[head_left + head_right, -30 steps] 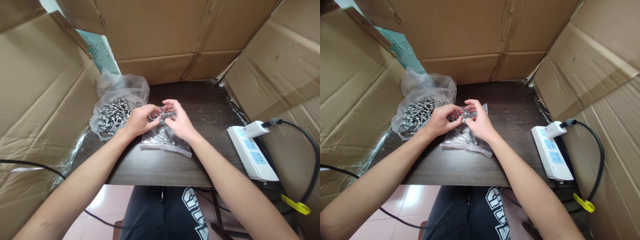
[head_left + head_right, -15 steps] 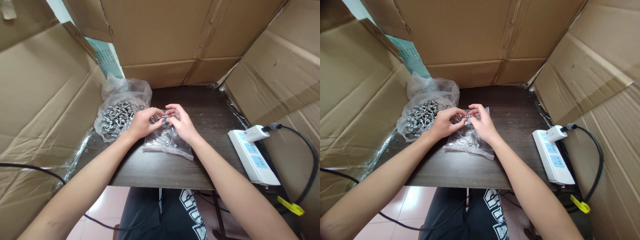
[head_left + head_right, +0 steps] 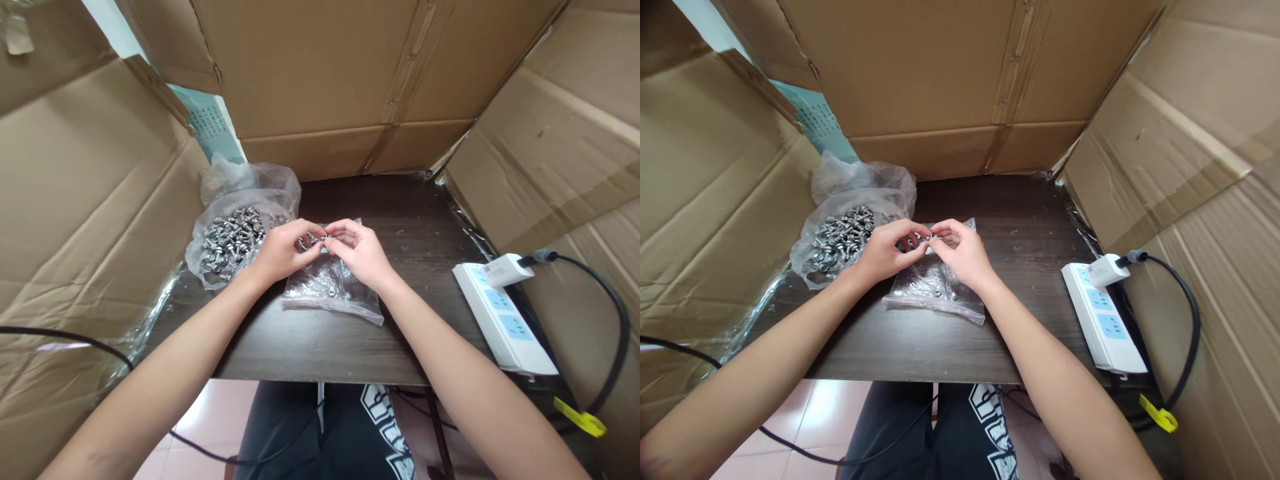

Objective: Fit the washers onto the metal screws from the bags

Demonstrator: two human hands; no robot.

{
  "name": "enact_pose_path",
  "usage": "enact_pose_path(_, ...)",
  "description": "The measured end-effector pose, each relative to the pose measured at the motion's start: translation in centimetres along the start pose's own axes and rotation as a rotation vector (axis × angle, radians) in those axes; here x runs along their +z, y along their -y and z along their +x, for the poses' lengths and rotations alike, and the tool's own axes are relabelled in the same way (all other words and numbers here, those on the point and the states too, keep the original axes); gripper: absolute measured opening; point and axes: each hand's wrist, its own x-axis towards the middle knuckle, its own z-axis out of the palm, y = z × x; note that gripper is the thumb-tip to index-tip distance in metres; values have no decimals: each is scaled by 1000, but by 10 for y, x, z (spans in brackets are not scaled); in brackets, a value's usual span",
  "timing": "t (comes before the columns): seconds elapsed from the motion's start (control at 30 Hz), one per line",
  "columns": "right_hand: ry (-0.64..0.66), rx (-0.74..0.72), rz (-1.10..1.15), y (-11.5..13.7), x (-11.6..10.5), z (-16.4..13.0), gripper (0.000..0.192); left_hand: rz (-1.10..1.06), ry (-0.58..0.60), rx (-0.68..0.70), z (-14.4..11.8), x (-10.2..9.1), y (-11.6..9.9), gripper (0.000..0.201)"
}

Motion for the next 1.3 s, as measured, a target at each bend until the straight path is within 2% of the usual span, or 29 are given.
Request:
enact_pose_path(0.57,-87,166,223,0,0,2,30,-31,30,-45,0,2,-1,19)
enact_pose_path(0.8,-28,231,197,-1,-3,3,28,-53,39,-73,-2,5,2,10)
enact_pose_path(1.3,19,164,105,-8,-2,5,22,-129,20,-117,0,6,-2,10)
